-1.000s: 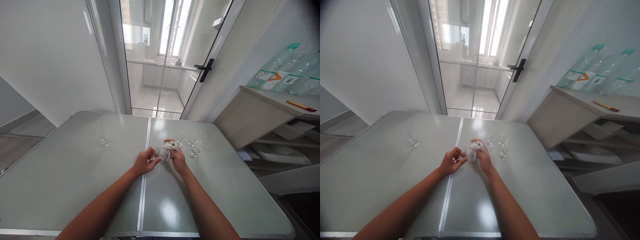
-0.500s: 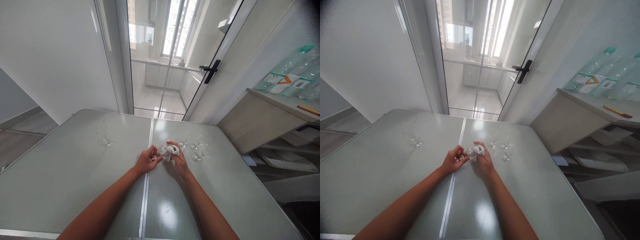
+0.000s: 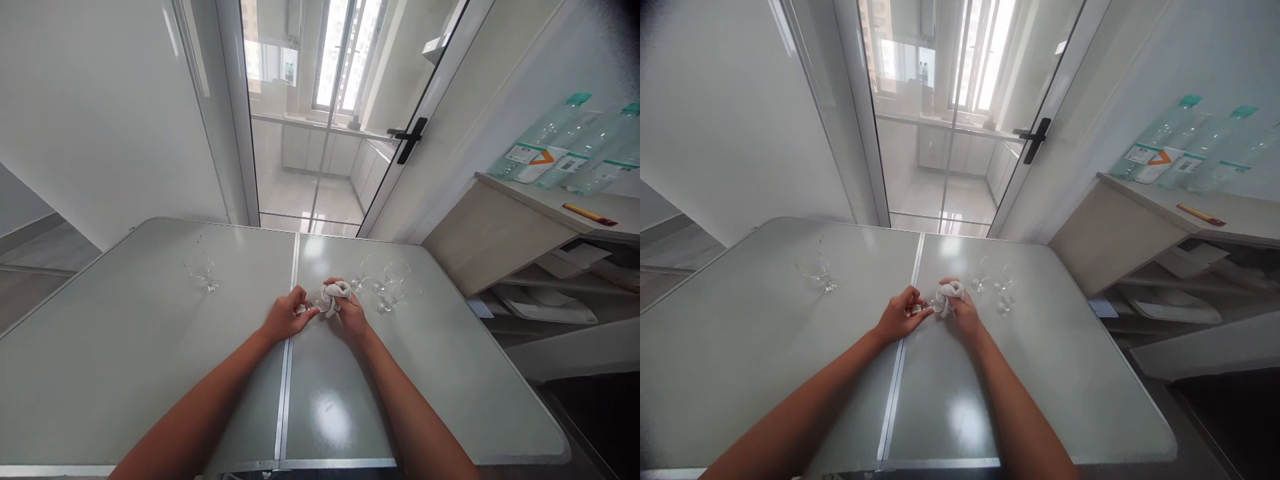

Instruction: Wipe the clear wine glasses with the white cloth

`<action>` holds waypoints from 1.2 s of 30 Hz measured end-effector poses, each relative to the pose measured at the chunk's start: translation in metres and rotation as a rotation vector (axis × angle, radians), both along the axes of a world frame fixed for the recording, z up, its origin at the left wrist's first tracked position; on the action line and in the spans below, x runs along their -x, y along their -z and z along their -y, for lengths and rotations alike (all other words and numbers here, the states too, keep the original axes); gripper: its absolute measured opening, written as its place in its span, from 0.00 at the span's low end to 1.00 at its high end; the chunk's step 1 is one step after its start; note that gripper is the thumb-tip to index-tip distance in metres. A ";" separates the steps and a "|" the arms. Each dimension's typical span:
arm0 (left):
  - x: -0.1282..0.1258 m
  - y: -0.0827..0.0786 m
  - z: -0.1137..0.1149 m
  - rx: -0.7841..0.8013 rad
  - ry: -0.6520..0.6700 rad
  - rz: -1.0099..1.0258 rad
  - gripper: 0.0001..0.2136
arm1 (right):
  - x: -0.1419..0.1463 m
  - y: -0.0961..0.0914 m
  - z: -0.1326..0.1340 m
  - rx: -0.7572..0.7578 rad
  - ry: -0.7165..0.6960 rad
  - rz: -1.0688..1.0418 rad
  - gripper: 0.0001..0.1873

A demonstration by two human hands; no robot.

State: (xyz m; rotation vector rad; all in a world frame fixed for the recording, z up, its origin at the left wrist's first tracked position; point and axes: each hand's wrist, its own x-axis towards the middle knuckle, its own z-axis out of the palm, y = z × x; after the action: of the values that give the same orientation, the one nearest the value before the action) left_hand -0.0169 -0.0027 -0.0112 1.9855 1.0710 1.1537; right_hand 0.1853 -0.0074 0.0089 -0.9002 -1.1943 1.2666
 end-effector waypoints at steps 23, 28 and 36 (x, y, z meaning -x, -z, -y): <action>-0.001 0.005 0.000 -0.104 -0.031 -0.085 0.16 | -0.005 0.001 -0.004 -0.212 0.003 0.196 0.13; -0.002 0.003 -0.001 -0.057 -0.029 -0.025 0.16 | 0.002 0.005 -0.003 -0.130 0.061 0.041 0.15; -0.002 0.001 0.001 -0.264 -0.081 -0.128 0.14 | 0.001 -0.003 0.000 -0.164 0.107 0.079 0.23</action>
State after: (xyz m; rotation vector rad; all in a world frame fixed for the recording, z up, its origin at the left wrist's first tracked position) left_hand -0.0147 -0.0041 -0.0126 2.2634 1.1199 1.2808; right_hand 0.1846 -0.0076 0.0116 -0.8873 -1.2758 1.0397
